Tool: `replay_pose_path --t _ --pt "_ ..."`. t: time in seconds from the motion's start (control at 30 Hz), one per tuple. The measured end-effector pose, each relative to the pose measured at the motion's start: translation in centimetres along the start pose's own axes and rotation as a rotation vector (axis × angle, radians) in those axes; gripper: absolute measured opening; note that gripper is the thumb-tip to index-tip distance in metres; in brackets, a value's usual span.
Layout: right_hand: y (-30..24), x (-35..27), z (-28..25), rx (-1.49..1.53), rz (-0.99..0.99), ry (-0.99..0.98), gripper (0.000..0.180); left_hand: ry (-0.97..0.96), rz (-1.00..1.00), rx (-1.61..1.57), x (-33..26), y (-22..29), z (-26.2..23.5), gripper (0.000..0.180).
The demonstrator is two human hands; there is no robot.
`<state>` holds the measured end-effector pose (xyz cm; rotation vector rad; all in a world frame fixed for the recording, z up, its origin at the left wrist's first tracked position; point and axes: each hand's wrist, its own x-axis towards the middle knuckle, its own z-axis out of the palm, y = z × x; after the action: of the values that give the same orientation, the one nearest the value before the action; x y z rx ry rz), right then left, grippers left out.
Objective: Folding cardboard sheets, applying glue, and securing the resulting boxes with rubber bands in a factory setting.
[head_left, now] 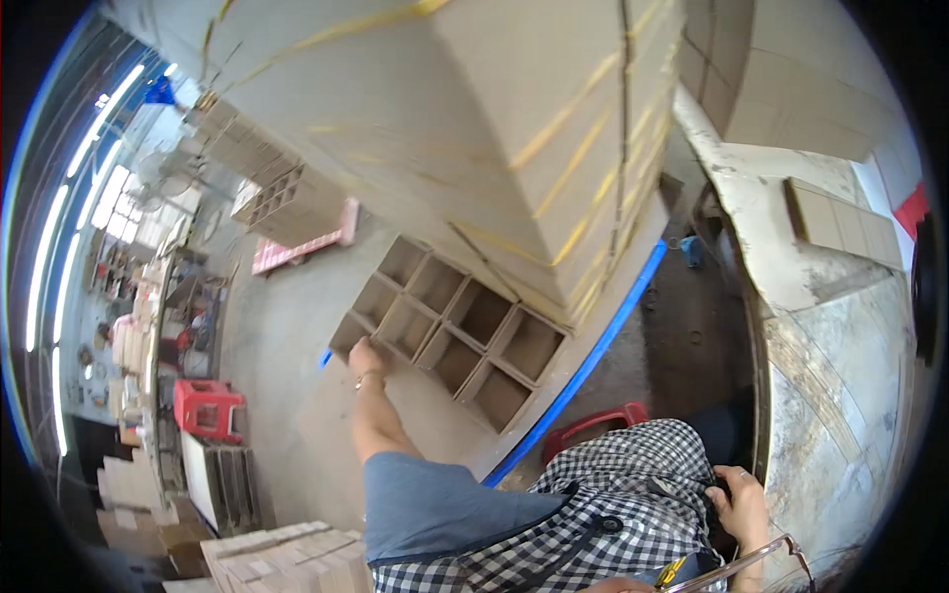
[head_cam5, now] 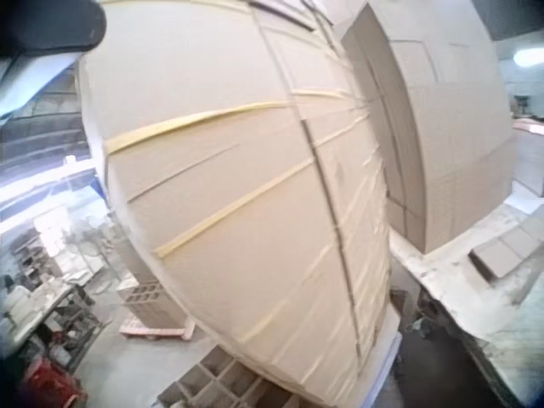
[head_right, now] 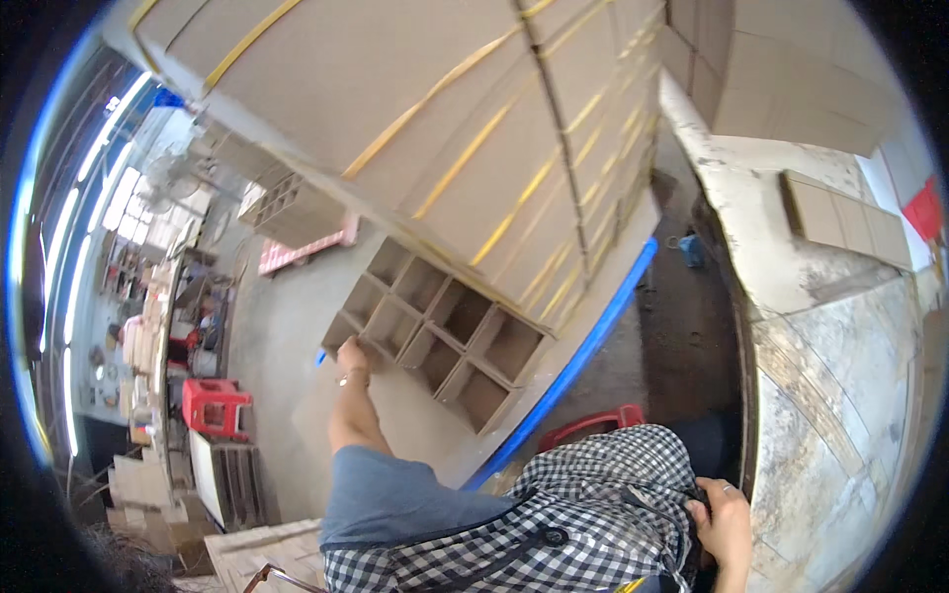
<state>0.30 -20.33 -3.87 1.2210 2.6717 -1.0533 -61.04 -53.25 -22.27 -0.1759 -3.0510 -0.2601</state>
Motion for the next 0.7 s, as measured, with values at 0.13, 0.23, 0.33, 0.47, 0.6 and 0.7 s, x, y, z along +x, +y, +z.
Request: replay_pose_path --t 0.13,0.23,0.33,0.47,0.6,0.7 --pt "0.3 -2.0 0.0 0.047 0.060 0.063 0.027 -0.189 -0.028 -0.057 2.4 -1.3 1.1 0.034" --pt "2.1 -3.6 -0.7 0.137 0.011 0.248 0.021 -0.112 0.018 -0.065 3.7 -3.5 1.5 0.036" --pt "2.6 -7.5 -2.7 0.171 0.096 0.562 0.015 0.385 0.320 0.211 -0.5 1.0 -0.1 0.032" --pt "7.0 -15.6 -2.6 -0.010 0.392 1.109 0.019 -0.379 0.824 0.140 -11.5 19.2 -7.3 0.038" --pt "13.6 -25.2 -2.2 -0.383 0.972 1.269 0.040 -0.973 1.287 -0.540 -28.1 36.3 -17.8 0.029" --pt "14.1 -30.4 -3.2 -0.465 1.580 1.018 0.064 -0.628 1.826 -0.796 -34.7 48.6 -19.5 0.018"
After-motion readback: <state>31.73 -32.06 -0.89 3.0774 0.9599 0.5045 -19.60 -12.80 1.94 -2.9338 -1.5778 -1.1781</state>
